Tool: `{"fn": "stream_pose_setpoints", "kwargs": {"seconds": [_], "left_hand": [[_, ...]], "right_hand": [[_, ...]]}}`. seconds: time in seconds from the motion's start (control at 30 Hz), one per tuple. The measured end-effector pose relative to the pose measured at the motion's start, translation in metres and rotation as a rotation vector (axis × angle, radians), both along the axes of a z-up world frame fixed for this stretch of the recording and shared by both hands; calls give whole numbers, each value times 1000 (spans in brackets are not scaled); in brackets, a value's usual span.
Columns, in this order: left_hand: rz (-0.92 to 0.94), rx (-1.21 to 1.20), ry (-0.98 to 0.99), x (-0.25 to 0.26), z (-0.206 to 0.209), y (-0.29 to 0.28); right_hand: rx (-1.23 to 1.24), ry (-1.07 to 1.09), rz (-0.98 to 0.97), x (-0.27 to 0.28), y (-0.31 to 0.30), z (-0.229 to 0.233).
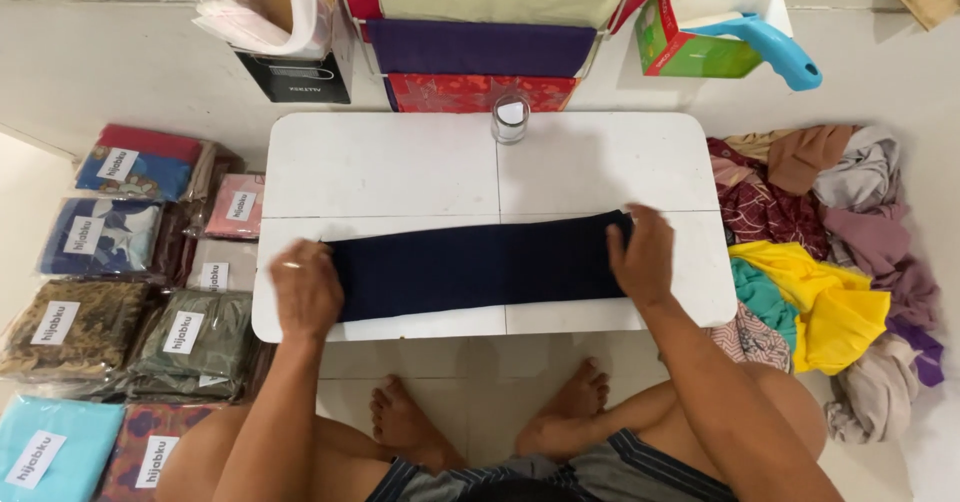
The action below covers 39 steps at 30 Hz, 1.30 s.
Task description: A person uses a lint roller to remove dust and lint from a dark blue piece of fabric laid out on a small white table.
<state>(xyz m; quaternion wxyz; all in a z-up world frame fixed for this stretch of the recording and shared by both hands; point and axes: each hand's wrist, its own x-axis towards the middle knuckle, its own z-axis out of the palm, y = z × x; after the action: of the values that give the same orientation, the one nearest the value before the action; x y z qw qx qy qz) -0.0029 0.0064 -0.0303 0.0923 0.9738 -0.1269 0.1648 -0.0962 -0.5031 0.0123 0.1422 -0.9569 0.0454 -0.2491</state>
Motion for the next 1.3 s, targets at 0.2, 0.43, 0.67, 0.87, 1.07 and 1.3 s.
{"fn": "stream_pose_setpoints", "kwargs": {"seconds": [0.2,0.43,0.67,0.87,1.07,1.3], "left_hand": [[-235,186,326,-28,14,-25],[-105,234,512,-12,50,-31],[-110,288,493,1,33,-32],[-252,187,136,3,0,-23],[-53,206,-115,25,-20,-40],[-355,-278,582,27,83,-75]], "right_hand": [[-45,342,343,-6,25,-20],[-69,519,244,0,15,-7],[-122,508,179,3,2,-18],[-241,282,208,6,-17,-66],[-642,-167,35,45,17,145],[-418,369,-560,147,-102,210]]}}
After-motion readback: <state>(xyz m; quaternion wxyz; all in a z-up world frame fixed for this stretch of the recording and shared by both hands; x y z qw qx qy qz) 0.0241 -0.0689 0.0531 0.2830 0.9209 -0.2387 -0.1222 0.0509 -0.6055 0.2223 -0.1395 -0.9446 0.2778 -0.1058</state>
